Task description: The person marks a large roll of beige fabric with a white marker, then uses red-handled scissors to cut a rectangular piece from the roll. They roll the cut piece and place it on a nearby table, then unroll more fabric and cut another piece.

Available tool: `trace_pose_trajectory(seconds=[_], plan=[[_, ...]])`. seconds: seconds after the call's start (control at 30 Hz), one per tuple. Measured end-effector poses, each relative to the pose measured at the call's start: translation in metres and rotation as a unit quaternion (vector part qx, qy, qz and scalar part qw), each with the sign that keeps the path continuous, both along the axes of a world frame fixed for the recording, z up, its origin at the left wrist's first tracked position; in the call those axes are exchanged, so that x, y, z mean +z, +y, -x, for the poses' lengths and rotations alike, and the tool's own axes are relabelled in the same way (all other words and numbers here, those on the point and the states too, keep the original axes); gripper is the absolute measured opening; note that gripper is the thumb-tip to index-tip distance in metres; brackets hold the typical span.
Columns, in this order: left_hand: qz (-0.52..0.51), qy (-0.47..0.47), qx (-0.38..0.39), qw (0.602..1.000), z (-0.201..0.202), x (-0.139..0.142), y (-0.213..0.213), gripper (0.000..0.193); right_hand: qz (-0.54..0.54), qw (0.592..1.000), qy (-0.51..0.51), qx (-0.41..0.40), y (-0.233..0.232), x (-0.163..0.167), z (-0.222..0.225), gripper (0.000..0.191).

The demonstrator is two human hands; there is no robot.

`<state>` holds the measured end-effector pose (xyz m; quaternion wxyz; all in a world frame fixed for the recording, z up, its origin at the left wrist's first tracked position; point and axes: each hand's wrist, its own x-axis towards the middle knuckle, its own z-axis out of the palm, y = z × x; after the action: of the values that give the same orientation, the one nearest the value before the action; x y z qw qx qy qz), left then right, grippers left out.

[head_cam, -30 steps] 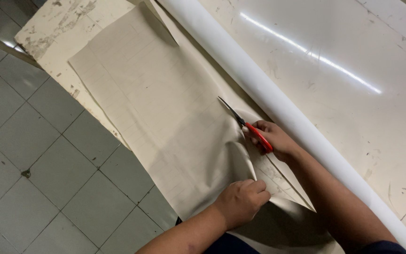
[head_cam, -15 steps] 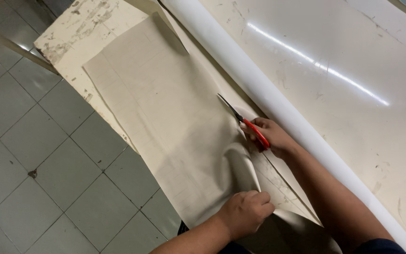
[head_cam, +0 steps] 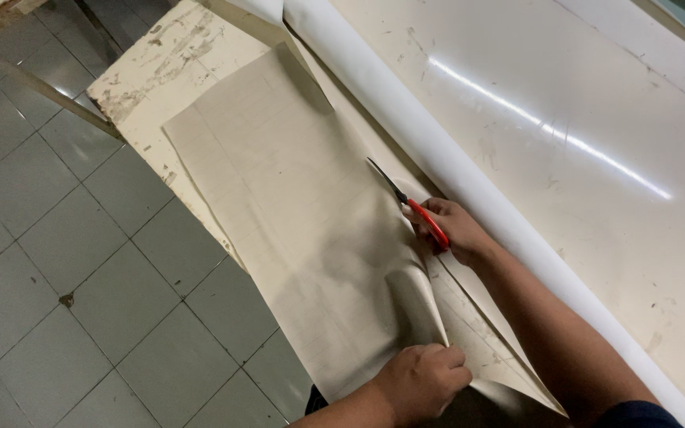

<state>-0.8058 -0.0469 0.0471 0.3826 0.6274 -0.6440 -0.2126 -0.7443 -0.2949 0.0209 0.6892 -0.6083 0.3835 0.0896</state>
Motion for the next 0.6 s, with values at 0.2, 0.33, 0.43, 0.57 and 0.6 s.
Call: trace_pose_trajectory(seconds=[0.2,0.33,0.43,0.57,0.6], plan=[[0.004,0.004,-0.008,1.0,-0.002,-0.003,0.003,0.006,0.003,1.0,-0.006,-0.003,0.004,0.003,-0.004,0.047],[-0.02,0.011,-0.022,0.999,-0.003,-0.003,0.005,0.009,-0.041,0.999,-0.021,-0.005,-0.003,0.003,-0.029,0.044],[0.0,0.023,-0.016,1.0,-0.004,-0.004,0.005,0.01,-0.024,1.0,0.004,-0.015,-0.001,0.002,-0.041,0.044],[-0.012,0.022,-0.031,0.999,-0.005,-0.01,0.005,0.015,0.011,1.0,-0.024,-0.006,0.004,0.004,-0.042,0.047],[-0.015,0.023,-0.029,0.999,-0.004,-0.012,0.005,0.015,0.015,1.0,-0.02,-0.004,0.004,0.004,-0.043,0.046]])
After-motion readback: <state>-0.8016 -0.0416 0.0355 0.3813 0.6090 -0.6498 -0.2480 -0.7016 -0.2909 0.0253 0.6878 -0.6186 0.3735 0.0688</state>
